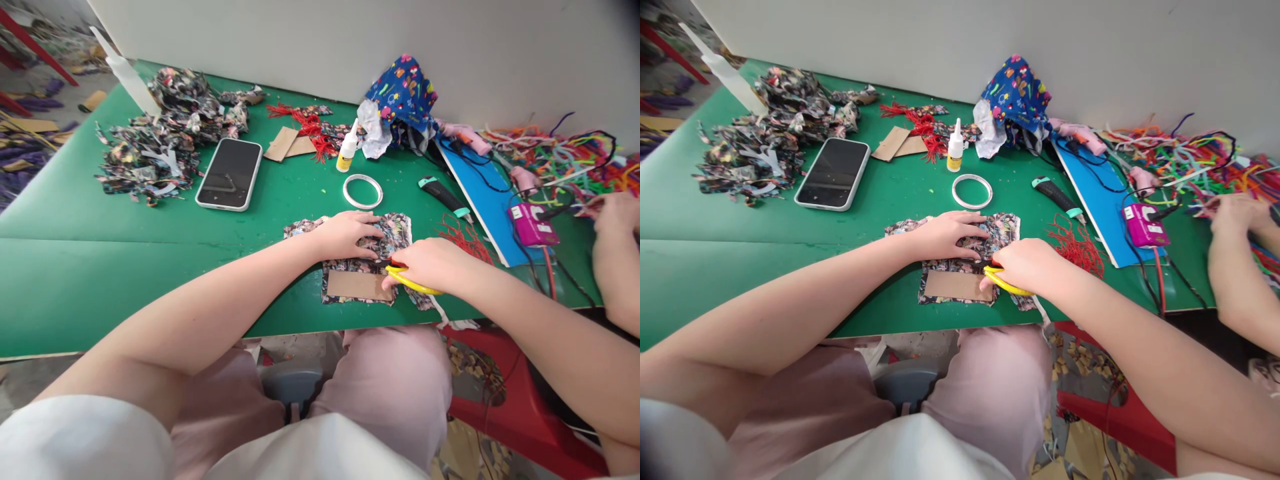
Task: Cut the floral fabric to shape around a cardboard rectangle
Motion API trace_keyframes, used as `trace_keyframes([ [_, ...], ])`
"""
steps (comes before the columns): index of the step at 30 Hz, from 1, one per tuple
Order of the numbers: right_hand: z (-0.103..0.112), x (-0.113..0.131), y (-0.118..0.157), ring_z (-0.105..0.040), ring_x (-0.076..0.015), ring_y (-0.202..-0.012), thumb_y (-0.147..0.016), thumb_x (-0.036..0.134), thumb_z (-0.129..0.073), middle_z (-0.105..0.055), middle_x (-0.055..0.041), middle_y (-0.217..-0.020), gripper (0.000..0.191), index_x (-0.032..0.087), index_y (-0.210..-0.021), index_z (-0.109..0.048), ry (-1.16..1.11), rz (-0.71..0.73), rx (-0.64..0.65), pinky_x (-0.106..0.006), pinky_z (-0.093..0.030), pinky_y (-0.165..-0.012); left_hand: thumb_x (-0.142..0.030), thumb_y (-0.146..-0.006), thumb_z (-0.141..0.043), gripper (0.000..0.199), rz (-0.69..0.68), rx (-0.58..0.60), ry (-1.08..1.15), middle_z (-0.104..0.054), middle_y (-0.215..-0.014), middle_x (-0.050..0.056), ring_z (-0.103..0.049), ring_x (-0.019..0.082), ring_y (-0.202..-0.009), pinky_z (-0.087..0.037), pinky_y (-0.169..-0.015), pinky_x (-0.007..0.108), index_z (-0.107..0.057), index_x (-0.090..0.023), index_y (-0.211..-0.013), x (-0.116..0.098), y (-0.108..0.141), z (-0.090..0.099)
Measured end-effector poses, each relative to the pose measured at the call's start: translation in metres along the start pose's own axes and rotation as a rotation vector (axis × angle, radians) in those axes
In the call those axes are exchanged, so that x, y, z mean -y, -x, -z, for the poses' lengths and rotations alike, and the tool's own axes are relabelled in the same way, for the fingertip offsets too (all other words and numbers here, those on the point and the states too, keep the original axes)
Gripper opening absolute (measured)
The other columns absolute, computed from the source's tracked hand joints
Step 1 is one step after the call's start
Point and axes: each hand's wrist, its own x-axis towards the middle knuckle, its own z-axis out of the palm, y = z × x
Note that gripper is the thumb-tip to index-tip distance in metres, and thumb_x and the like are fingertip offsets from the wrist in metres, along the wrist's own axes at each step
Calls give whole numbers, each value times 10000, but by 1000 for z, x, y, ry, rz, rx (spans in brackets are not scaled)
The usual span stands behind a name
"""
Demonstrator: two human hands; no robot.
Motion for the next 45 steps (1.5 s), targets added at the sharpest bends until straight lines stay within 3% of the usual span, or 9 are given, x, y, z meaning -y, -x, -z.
trace_keyframes([
  [6,0,3,3,-640,-248,-696,-732,725,-294,-678,-115,-740,620,208,-822,-623,22,6,-4,-282,-377,-536,-348,-873,-469,331,6,9,114,-507,-1281,74,-405,168,-1224,-321,-1007,299,-567,-193,-1148,3,-1,4],
  [11,-1,3,8,-637,-261,-675,-673,782,-302,-671,-118,-719,684,199,-892,-583,44,6,-37,-286,-368,-528,-273,-865,-492,289,-1,21,124,-519,-1271,49,-396,159,-1231,-325,-1013,304,-572,-211,-1136,5,-2,5],
  [25,3,10,-1,-639,-271,-717,-666,780,-316,-672,-116,-780,685,184,-887,-572,28,37,-100,-283,-359,-517,-424,-774,-595,404,-17,7,57,-483,-1299,87,-403,192,-1224,-318,-1001,302,-593,-213,-1118,3,-1,3],
  [37,8,10,-6,-636,-259,-734,-751,656,-360,-670,-121,-702,556,176,-811,-635,92,9,-129,-286,-363,-545,-364,-782,-602,362,-27,-2,70,-470,-1309,102,-422,216,-1206,-332,-999,327,-604,-196,-1103,3,-2,1],
  [45,-2,7,-4,-634,-257,-724,-680,734,-393,-665,-114,-794,634,169,-891,-587,69,38,-189,-289,-387,-543,-310,-798,-593,354,21,-6,208,-480,-1310,86,-342,203,-1276,-298,-1037,346,-583,-198,-1134,5,4,24],
])
